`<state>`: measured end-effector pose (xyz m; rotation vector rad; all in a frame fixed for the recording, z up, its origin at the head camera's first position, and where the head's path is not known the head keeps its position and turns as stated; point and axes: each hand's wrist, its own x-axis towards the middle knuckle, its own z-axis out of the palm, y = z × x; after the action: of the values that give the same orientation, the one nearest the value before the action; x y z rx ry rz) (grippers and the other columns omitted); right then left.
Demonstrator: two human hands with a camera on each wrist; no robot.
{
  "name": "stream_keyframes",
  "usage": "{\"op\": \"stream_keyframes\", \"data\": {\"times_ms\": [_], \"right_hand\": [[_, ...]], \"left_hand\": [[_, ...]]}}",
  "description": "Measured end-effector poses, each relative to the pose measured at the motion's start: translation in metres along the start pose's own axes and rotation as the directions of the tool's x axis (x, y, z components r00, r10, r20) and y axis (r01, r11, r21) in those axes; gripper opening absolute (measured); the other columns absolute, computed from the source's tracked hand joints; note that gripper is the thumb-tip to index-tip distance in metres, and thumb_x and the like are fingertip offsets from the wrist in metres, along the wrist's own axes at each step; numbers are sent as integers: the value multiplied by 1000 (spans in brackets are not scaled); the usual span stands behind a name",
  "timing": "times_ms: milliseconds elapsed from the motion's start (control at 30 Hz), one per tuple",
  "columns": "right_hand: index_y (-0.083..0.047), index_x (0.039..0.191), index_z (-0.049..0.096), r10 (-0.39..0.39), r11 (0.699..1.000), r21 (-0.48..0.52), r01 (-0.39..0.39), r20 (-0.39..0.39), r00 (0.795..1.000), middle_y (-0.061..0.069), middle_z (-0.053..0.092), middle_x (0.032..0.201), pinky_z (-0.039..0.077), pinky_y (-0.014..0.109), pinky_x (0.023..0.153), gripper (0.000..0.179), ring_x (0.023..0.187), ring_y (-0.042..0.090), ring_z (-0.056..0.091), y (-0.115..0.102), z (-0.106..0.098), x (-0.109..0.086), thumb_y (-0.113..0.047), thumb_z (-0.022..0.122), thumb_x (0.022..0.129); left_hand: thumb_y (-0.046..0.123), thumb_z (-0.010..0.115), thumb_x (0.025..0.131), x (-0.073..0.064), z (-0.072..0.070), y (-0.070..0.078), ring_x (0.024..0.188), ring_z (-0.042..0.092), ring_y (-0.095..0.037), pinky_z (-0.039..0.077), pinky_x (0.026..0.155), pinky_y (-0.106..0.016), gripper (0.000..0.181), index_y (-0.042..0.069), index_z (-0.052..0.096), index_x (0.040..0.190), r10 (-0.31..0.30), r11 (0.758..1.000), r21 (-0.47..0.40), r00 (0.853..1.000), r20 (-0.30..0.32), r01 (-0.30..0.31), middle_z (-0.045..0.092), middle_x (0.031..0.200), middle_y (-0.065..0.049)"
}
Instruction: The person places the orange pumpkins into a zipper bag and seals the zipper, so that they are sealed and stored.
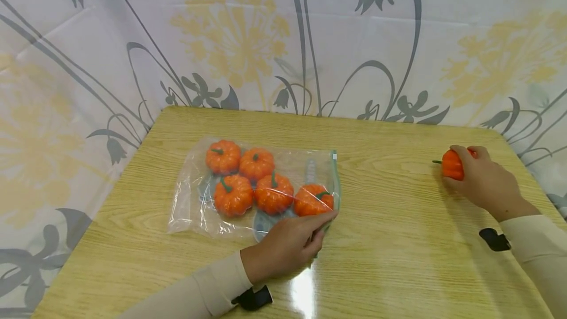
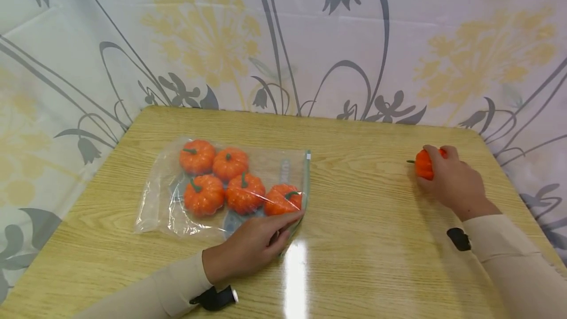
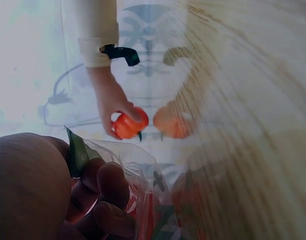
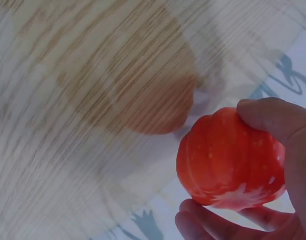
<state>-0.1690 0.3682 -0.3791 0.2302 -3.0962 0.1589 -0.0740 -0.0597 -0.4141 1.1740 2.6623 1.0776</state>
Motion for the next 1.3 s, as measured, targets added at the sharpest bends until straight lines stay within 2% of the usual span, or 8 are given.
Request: {"op": "stream_keyframes", "data": {"times_ms": [233,467,933,1100,1300], "right_hand": [[-2,139,37,-7,999,49,9,-50,999,40,36,127,46,49,47,69,67,45,60,-21,0,-1,-25,74,85],[-3,137,40,-55,997,40,60,-106,993,36,40,126,48,53,51,68,60,39,59,-44,4,-1,-24,77,84],[-6,142,42,-154,984,75,163,-119,981,31,42,134,52,50,53,73,65,35,61,-87,7,-5,-24,79,82],[-8,143,42,-176,973,134,187,-88,980,27,43,136,54,49,57,72,72,33,64,-105,10,-8,-25,79,83],[-10,145,41,-177,967,185,177,-18,984,24,43,138,57,50,63,74,80,33,66,-128,11,-11,-29,78,84]], "left_hand": [[14,50,102,0,1,0,51,32,3,28,49,-10,46,12,50,148,-7,1000,4,1000,2,7,45,68,10],[14,50,102,1,2,0,50,31,4,29,48,-10,46,12,50,148,-21,1000,-10,1000,13,21,42,64,11],[13,50,102,1,2,-1,49,31,4,29,47,-10,47,12,49,148,4,1000,-14,1000,-13,-4,44,64,11],[13,49,102,0,2,-1,50,31,4,29,47,-10,46,12,49,148,-2,1000,-15,1000,-19,1,44,64,11],[13,49,102,0,1,0,50,32,4,28,48,-10,46,12,50,148,-6,1000,-20,1000,-21,6,44,65,10]]}}
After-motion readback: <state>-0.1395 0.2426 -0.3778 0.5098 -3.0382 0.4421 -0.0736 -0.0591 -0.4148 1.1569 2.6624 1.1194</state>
